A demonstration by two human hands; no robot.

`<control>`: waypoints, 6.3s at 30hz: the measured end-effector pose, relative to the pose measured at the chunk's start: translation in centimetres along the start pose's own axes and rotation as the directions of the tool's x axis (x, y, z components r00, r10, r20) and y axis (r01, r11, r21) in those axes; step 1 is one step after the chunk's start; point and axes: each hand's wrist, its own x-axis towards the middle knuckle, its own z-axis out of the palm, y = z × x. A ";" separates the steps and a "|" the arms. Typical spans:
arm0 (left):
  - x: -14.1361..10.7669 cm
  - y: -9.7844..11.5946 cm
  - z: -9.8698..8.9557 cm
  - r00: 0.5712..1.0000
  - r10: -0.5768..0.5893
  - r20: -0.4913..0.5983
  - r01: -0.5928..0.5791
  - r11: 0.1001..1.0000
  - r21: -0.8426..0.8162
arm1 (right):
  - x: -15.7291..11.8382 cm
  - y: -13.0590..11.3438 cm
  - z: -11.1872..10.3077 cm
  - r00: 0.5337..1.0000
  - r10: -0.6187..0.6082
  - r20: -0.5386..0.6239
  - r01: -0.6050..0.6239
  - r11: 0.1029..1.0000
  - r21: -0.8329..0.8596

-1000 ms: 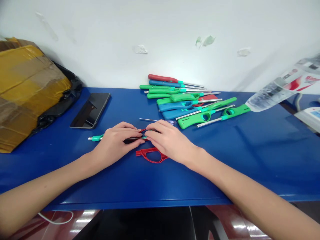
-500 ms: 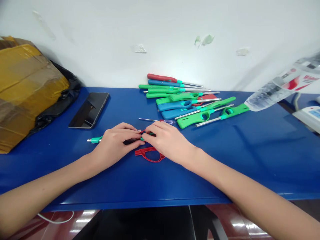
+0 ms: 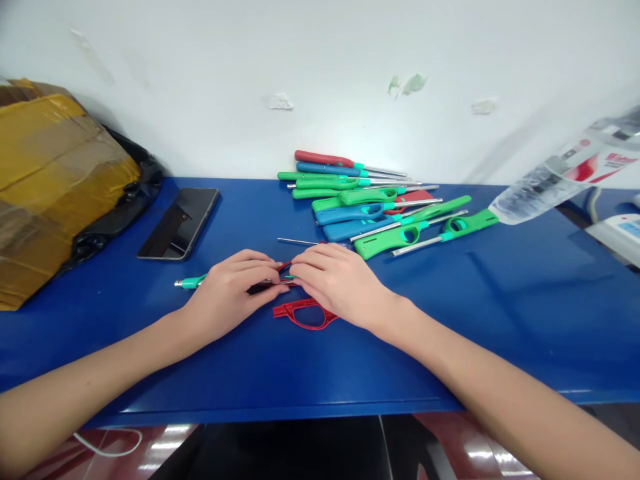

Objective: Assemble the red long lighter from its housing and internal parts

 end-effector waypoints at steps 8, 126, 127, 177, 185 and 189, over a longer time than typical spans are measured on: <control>-0.4 0.4 0.0 0.998 -0.063 0.004 0.063 0.998 0.013 | -0.1 -0.1 0.0 1.000 0.026 0.004 -0.026 1.000 0.003; 1.9 0.2 0.2 0.975 0.213 -0.058 -0.217 0.975 -0.056 | -0.9 1.7 -3.5 0.927 0.197 0.320 -0.257 0.954 0.155; 1.9 0.2 0.2 0.977 0.203 -0.058 -0.206 0.976 -0.068 | -0.9 1.7 -3.5 0.926 0.197 0.322 -0.257 0.954 0.155; 1.7 -0.5 0.1 0.981 0.129 -0.145 -0.139 0.988 -0.062 | -1.1 1.6 -3.5 0.942 0.153 0.297 -0.205 0.967 0.151; 1.7 -0.6 0.1 0.986 0.088 -0.139 -0.101 0.991 -0.087 | -1.3 1.3 -3.3 0.944 0.139 0.300 -0.175 0.980 0.096; 1.7 -0.5 0.1 0.988 0.084 -0.128 -0.097 0.991 -0.097 | -1.2 1.2 -3.2 0.942 0.142 0.304 -0.180 0.978 0.102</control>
